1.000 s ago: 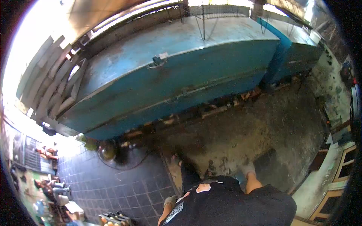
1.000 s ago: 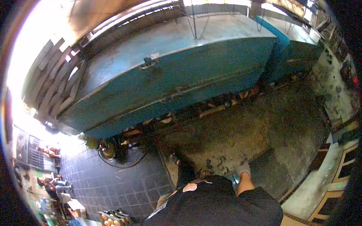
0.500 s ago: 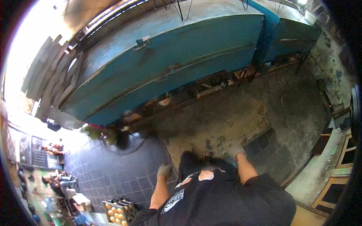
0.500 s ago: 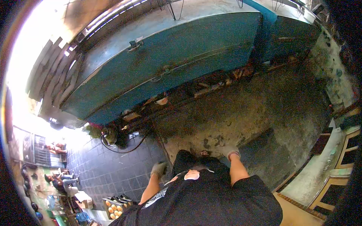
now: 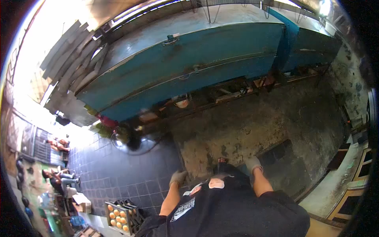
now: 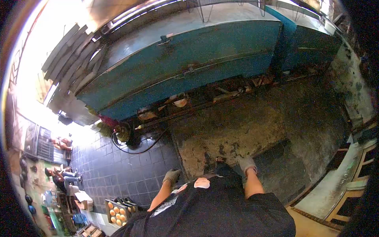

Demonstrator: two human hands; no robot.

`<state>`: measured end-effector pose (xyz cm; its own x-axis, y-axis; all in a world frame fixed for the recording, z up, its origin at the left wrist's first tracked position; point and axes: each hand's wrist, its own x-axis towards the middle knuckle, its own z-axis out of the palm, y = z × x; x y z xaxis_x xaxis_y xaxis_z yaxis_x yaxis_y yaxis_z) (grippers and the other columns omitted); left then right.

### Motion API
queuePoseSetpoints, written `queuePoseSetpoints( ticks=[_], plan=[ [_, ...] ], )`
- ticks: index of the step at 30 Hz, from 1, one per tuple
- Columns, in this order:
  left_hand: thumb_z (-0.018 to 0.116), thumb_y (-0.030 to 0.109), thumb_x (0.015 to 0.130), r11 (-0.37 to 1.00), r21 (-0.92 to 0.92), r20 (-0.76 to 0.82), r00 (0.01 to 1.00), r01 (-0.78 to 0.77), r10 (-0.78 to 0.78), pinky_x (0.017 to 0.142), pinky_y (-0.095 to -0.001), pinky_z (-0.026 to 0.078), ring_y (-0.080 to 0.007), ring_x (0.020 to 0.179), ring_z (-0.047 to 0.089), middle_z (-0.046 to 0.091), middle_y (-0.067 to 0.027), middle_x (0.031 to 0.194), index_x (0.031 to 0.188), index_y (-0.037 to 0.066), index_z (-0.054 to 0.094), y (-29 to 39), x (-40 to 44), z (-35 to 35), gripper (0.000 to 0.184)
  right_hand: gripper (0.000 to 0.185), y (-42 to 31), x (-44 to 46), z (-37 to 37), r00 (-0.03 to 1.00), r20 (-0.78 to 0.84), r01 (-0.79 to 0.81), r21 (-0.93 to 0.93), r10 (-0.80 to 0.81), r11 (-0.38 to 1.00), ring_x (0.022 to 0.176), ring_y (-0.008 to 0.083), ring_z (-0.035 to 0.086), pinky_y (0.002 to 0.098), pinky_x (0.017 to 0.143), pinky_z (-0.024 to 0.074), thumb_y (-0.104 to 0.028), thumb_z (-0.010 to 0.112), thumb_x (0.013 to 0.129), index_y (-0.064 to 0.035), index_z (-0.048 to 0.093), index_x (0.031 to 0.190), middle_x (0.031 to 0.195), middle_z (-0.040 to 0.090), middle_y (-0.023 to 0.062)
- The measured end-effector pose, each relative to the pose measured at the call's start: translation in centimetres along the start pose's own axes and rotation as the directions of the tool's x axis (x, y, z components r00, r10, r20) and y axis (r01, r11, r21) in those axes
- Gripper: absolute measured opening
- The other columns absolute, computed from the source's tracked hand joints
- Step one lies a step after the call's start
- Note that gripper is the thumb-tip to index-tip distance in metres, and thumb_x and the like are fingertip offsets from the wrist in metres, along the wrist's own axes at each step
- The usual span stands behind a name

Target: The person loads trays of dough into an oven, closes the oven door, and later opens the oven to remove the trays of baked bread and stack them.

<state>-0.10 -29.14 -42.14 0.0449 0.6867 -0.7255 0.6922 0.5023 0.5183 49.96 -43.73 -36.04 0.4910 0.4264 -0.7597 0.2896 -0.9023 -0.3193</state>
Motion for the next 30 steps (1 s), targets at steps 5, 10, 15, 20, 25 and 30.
queuePoseSetpoints(
  ticks=[5,10,15,20,25,30],
  plan=[
    [0.064,0.073,0.101,0.946,0.112,-0.001,0.952,0.306,-0.308,0.12,-0.0496,0.051,-0.0415,0.146,0.071,0.077,-0.0322,0.145,0.146,-0.004,0.077,-6.7,-8.6,-2.0,0.09,0.06,2.7,-5.0,6.5,0.981,0.003,0.195,-0.105,-0.195,0.975,0.13,0.0521,0.072,0.0554,0.109,0.0566,-0.051,0.064,0.104,0.0,0.083,0.13,0.137,0.078,0.0312],
    [0.049,0.081,0.106,0.894,-0.05,-0.11,0.887,0.445,-0.447,0.121,-0.0561,0.051,-0.0474,0.15,0.065,0.074,-0.0323,0.149,0.14,-0.005,0.08,-21.7,-11.9,0.9,0.097,0.059,3.7,-5.8,11.6,0.95,0.016,0.311,-0.119,-0.312,0.943,0.125,0.0497,0.075,0.0539,0.105,0.0572,-0.051,0.062,0.104,0.0015,0.083,0.122,0.13,0.081,0.0295],
    [0.062,0.04,0.111,0.776,0.63,0.068,0.994,0.023,-0.085,0.109,-0.0561,0.062,-0.0442,0.134,0.076,0.08,-0.0272,0.138,0.129,0.007,0.088,-30.5,-15.3,2.6,0.045,0.062,3.6,-9.2,12.8,0.956,0.125,0.287,-0.22,-0.265,0.932,0.131,0.0469,0.073,0.0518,0.11,0.0562,-0.056,0.064,0.104,-0.0023,0.082,0.128,0.138,0.079,0.029],
    [0.064,0.024,0.106,0.736,0.663,-0.086,0.991,0.136,-0.106,0.105,-0.0542,0.065,-0.0414,0.129,0.08,0.082,-0.0218,0.135,0.126,0.011,0.09,-32.4,-18.5,3.6,0.035,0.069,2.1,-9.8,14.5,0.942,0.151,0.328,-0.244,-0.298,0.912,0.141,0.0471,0.069,0.0525,0.117,0.0535,-0.062,0.064,0.104,-0.0084,0.08,0.143,0.147,0.076,0.0284],
    [0.064,0.027,0.106,0.689,0.709,-0.092,0.988,0.151,-0.122,0.107,-0.0536,0.065,-0.0404,0.131,0.079,0.083,-0.0208,0.137,0.125,0.014,0.09,-31.3,-17.5,2.3,0.035,0.075,-2.3,-12.7,14.2,0.97,0.083,0.241,-0.213,-0.228,0.947,0.126,0.0378,0.079,0.0519,0.1,0.0624,-0.069,0.06,0.109,-0.0006,0.087,0.122,0.122,0.082,0.0246],
    [0.072,0.027,0.101,0.767,0.64,-0.09,0.996,0.05,0.01,0.104,-0.0534,0.065,-0.0393,0.124,0.082,0.083,-0.0245,0.13,0.115,0.017,0.092,-28.2,-15.6,-0.7,0.027,0.061,0.9,-10.7,16.9,0.74,-0.177,0.461,-0.57,-0.649,0.68,0.1,0.039,0.083,0.053,0.081,0.0632,-0.052,0.06,0.113,-0.0007,0.088,0.098,0.096,0.082,0.0232]
  ],
)
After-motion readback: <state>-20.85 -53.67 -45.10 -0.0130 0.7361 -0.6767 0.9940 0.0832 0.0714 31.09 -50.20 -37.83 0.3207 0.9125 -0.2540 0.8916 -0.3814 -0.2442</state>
